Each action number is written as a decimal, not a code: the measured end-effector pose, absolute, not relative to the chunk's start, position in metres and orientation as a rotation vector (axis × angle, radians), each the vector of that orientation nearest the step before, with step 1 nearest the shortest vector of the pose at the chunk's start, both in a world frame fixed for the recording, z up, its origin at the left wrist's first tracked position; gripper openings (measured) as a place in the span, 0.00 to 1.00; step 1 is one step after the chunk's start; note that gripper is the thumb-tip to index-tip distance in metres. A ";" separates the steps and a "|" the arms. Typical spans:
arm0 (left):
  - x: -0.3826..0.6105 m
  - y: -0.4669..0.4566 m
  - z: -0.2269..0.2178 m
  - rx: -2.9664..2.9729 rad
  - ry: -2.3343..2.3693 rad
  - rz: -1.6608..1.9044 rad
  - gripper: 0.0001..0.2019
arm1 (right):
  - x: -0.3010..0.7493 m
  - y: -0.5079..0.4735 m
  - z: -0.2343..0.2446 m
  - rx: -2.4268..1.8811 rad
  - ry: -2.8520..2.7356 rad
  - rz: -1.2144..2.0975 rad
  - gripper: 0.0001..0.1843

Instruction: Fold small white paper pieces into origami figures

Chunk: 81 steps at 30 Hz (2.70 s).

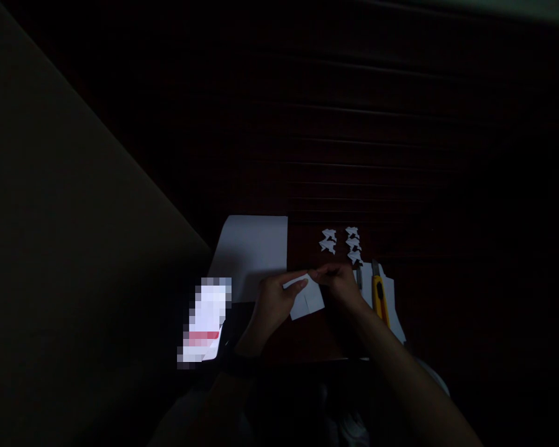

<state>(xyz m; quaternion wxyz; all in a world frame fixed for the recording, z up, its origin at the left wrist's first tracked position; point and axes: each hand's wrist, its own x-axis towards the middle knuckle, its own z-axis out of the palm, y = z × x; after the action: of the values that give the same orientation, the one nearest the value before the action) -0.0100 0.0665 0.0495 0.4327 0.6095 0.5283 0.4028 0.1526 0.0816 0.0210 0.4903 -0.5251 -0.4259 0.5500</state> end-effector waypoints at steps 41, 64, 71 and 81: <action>-0.007 0.064 0.053 0.897 1.110 0.970 0.27 | 0.157 0.079 0.031 -1.366 -1.183 1.384 0.20; -0.011 0.069 0.050 0.904 1.087 0.971 0.27 | 0.154 0.074 0.035 -1.361 -1.323 1.415 0.20; -0.014 0.069 0.050 0.924 1.101 0.948 0.26 | 0.159 0.074 0.038 -1.407 -1.556 1.295 0.20; -0.018 0.068 0.045 1.130 1.045 0.859 0.22 | 0.163 0.077 0.035 -1.377 -1.333 1.418 0.18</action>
<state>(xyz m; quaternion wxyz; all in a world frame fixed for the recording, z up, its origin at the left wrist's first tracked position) -0.0181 0.0676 0.0448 0.6361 0.4946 0.4576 0.3759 0.1627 0.0768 0.0354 0.3699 -0.5368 -0.5194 0.5526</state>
